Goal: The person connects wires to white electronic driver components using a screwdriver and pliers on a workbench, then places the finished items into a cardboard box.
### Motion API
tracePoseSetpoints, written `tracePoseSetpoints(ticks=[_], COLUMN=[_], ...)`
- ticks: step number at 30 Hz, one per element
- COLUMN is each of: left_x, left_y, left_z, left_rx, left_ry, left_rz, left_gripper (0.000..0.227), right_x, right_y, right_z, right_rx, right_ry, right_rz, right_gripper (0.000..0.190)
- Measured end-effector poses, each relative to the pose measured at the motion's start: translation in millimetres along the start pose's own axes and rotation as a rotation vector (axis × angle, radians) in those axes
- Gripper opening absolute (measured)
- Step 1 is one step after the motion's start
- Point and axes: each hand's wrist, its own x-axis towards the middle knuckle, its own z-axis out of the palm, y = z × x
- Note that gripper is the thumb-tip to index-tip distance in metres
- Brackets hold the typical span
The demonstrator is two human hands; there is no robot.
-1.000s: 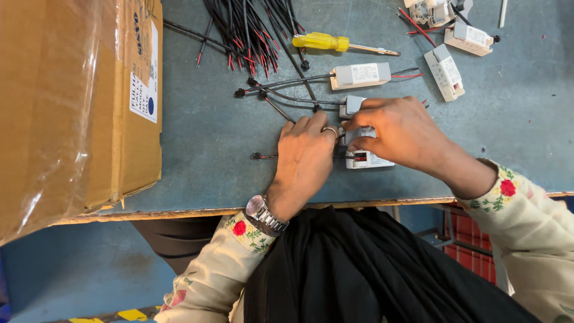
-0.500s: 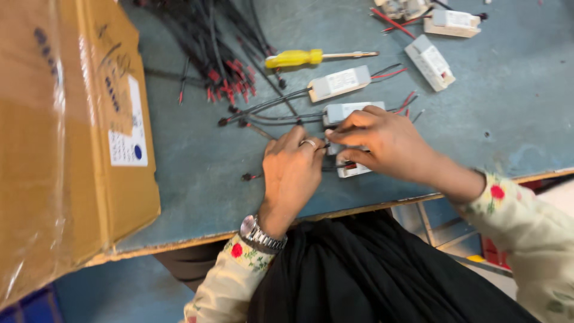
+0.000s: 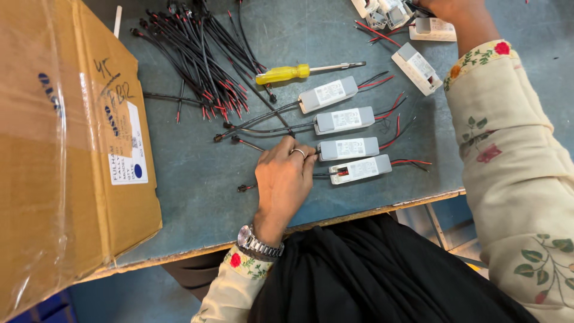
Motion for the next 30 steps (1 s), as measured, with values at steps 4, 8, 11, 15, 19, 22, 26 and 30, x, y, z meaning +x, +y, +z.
tracePoseSetpoints(ticks=[4, 8, 11, 15, 19, 22, 26, 30], left_x=[-1, -4, -12, -29, -34, -33, -34, -36], left_y=[3, 7, 15, 27, 26, 24, 21, 16], left_z=[-3, -13, -24, -26, -19, -16, -12, -5], left_rx=[-0.027, -0.106, -0.191, -0.203, -0.177, -0.152, -0.176, -0.197], left_ry=[0.026, 0.060, 0.058, -0.067, -0.095, -0.117, -0.086, -0.063], left_rz=[0.009, 0.038, 0.083, 0.138, 0.135, 0.119, 0.106, 0.073], left_gripper=[0.007, 0.013, 0.011, 0.017, 0.020, 0.016, 0.017, 0.014], right_x=[-13, -81, -169, -232, -256, -262, -265, -267], right_y=[-12, -62, -111, -141, -142, -143, -153, -174], right_z=[-26, -81, -109, -123, -112, -103, -108, -123], right_rx=[0.098, 0.759, 1.290, 1.702, 1.920, 1.915, 1.792, 1.285], right_ry=[0.088, 0.124, -0.203, -0.433, -0.504, -0.507, -0.495, -0.393], right_rz=[-0.037, -0.219, -0.209, 0.059, 0.146, 0.155, 0.126, -0.084], right_gripper=[0.012, 0.016, 0.032, 0.038, 0.030, 0.024, 0.030, 0.040])
